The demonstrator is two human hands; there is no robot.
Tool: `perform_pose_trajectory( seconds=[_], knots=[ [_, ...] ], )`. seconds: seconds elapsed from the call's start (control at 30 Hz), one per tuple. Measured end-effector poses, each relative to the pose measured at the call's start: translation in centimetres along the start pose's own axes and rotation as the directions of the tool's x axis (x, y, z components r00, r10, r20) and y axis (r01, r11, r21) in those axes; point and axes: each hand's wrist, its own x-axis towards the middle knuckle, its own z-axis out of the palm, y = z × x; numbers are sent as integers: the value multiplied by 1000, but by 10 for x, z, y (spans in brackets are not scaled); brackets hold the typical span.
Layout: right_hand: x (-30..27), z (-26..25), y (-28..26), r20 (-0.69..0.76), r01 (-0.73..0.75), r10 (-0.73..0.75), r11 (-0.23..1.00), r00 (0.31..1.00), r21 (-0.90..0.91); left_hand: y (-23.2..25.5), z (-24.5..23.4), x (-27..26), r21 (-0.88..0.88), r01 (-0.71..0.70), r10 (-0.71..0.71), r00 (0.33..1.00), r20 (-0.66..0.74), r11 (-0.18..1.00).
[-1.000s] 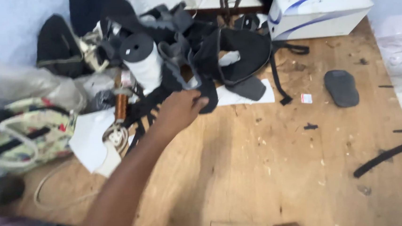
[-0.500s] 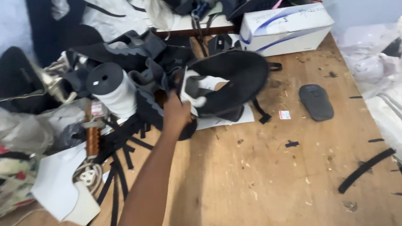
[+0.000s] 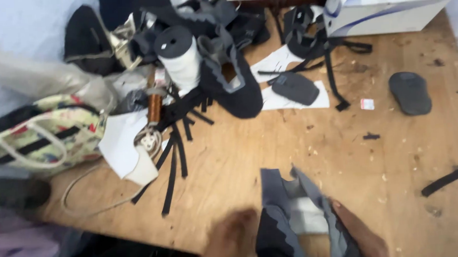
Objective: The person holds a black fabric shoe upper on the workbench and works a gray foam insole into it, pressing and adjusting it along the inside of the shoe. They repeatedly turn the shoe over, press the insole into the toe and heel areas, and smooth the lining to seat the insole fully inside the upper.
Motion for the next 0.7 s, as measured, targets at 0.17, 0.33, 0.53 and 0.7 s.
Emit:
perform_pose_trajectory(
  seconds=[0.17, 0.33, 0.53, 0.7],
  knots=[
    [61, -36, -33, 16, 50, -50, 998, 999, -25, 197, 10, 47, 473, -25, 18, 1000, 18, 881],
    [64, -56, -47, 44, 101, -97, 990, 994, -95, 219, 38, 83, 675, -346, 170, 934, 314, 651],
    [68, -61, -58, 136, 286, -282, 958, 950, -9, 213, 33, 137, 815, -65, -36, 994, 105, 577],
    [111, -27, -55, -43, 105, -108, 993, 993, -54, 265, 32, 137, 577, -323, 400, 916, -8, 750]
  ],
)
